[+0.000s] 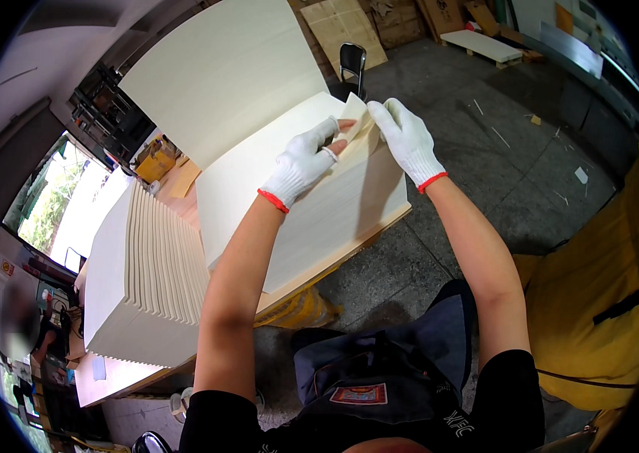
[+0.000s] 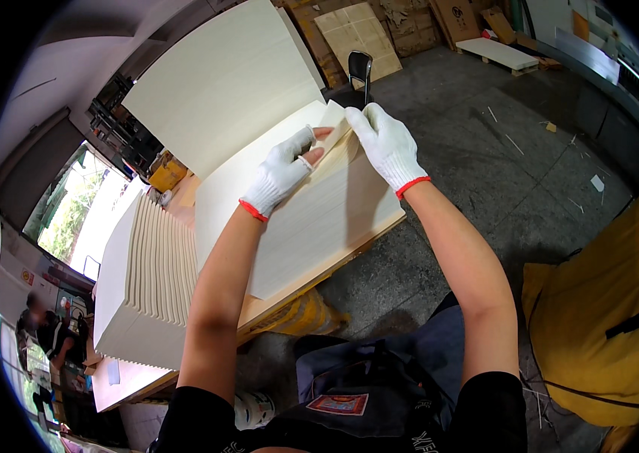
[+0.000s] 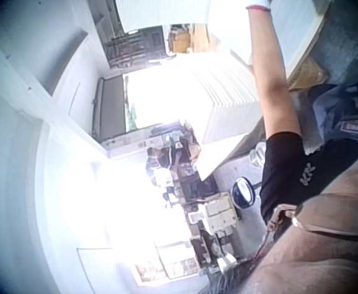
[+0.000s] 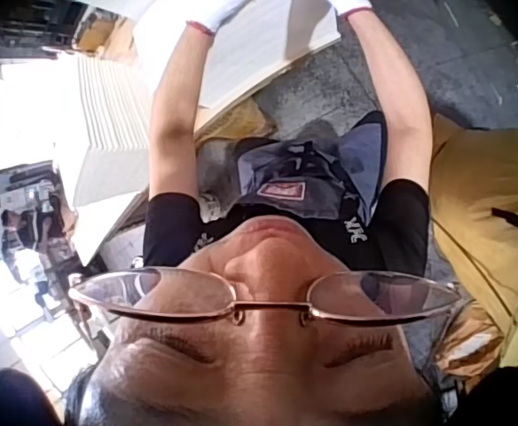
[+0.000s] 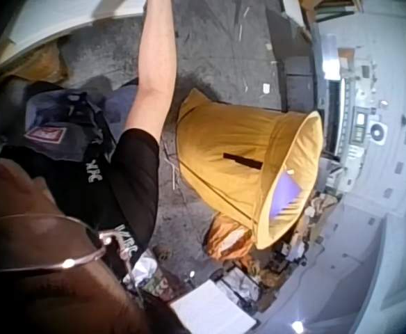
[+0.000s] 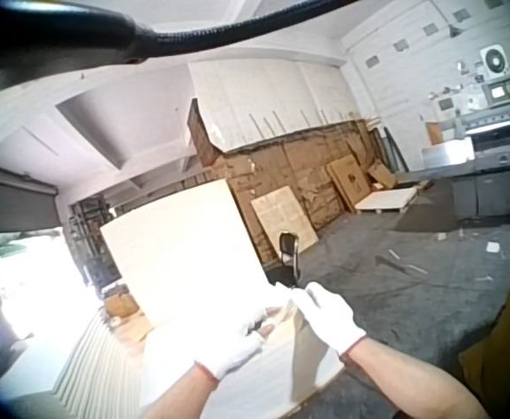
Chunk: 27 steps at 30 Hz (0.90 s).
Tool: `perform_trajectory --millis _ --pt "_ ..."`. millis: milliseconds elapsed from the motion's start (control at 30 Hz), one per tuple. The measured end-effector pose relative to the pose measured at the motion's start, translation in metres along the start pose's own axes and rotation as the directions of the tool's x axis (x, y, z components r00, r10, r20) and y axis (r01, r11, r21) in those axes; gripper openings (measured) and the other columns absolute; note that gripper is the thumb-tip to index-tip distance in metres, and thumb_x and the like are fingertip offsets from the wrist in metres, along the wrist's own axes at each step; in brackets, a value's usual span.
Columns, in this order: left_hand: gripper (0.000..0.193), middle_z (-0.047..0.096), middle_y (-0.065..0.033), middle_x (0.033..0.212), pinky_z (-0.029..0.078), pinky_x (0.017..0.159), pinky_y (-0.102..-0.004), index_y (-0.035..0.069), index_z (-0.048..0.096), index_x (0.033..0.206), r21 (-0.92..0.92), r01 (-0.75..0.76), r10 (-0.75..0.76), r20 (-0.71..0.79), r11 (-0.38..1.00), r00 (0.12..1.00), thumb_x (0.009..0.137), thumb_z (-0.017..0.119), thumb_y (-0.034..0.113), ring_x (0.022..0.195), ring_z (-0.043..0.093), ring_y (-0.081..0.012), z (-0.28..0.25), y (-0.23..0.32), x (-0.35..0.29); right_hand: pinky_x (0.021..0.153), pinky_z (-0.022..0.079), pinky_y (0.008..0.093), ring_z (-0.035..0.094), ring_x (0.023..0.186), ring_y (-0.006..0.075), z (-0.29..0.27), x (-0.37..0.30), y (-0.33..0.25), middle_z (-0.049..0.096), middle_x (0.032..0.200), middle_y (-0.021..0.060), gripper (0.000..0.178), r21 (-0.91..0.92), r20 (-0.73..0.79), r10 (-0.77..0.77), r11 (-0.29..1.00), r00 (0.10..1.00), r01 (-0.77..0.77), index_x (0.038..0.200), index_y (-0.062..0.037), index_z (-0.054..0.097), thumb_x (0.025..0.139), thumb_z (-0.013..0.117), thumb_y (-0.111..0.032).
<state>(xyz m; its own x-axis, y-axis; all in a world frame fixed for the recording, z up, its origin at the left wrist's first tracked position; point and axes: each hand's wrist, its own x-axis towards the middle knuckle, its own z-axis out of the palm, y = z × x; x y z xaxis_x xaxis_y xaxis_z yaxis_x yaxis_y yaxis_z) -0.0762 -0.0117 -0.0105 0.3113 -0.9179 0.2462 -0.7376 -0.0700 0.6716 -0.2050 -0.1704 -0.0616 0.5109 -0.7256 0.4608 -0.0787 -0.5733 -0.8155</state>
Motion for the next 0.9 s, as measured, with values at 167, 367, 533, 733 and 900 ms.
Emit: perform_trajectory --millis 167,367,533,733,900 --pt "0.033 0.058 -0.0026 0.085 0.045 0.070 -0.0271 0.011 0.063 0.128 0.062 -0.095 0.098 -0.042 0.994 0.994 0.096 0.060 0.017 0.074 0.050 -0.0094 0.005 -0.008 0.004 0.075 0.047 0.0464 0.064 0.085 0.0414 0.003 0.001 0.004 0.066 0.085 0.0218 0.054 -0.015 -0.036 -0.010 1.000 0.999 0.010 0.095 -0.0054 0.060 0.099 0.045 -0.056" --pt "0.033 0.061 -0.0030 0.085 0.046 0.064 -0.0281 0.010 0.063 0.124 0.055 0.094 -0.096 0.050 0.994 0.994 0.093 0.069 0.016 0.067 0.052 -0.0090 0.004 0.008 0.000 0.076 0.047 0.0477 0.064 0.086 0.0430 0.003 -0.001 0.002 0.067 0.087 0.0224 0.053 -0.019 -0.050 -0.009 1.000 0.999 0.008 0.096 -0.0053 0.060 0.099 0.044 -0.055" --pt "0.036 0.060 -0.0016 0.083 0.046 0.065 -0.0278 0.011 0.063 0.126 0.027 0.080 -0.080 0.021 0.996 0.997 0.091 0.072 0.016 0.070 0.051 -0.0086 0.004 0.008 0.000 0.075 0.047 0.0483 0.064 0.085 0.0439 0.002 -0.003 0.002 0.067 0.086 0.0224 0.053 -0.011 -0.073 -0.020 1.000 0.997 0.019 0.096 -0.0052 0.060 0.099 0.044 -0.056" --pt "0.031 0.059 -0.0019 0.087 0.047 0.070 -0.0274 0.011 0.063 0.126 -0.001 0.077 -0.077 0.025 0.997 0.997 0.096 0.064 0.017 0.074 0.051 -0.0097 0.003 0.005 0.000 0.074 0.047 0.0465 0.064 0.083 0.0416 0.001 -0.003 0.001 0.066 0.083 0.0212 0.055 0.021 -0.048 0.002 1.000 0.999 -0.001 0.091 -0.0050 0.059 0.098 0.046 -0.058" --pt "0.028 0.060 -0.0037 0.089 0.046 0.070 -0.0263 0.010 0.064 0.125 0.081 -0.033 0.036 -0.033 0.996 0.999 0.099 0.058 0.017 0.077 0.053 -0.0090 0.004 -0.004 0.002 0.073 0.047 0.0449 0.064 0.082 0.0393 0.000 -0.002 0.000 0.066 0.082 0.0203 0.056 0.005 -0.038 0.021 1.000 0.999 -0.021 0.089 -0.0050 0.059 0.098 0.046 -0.059"
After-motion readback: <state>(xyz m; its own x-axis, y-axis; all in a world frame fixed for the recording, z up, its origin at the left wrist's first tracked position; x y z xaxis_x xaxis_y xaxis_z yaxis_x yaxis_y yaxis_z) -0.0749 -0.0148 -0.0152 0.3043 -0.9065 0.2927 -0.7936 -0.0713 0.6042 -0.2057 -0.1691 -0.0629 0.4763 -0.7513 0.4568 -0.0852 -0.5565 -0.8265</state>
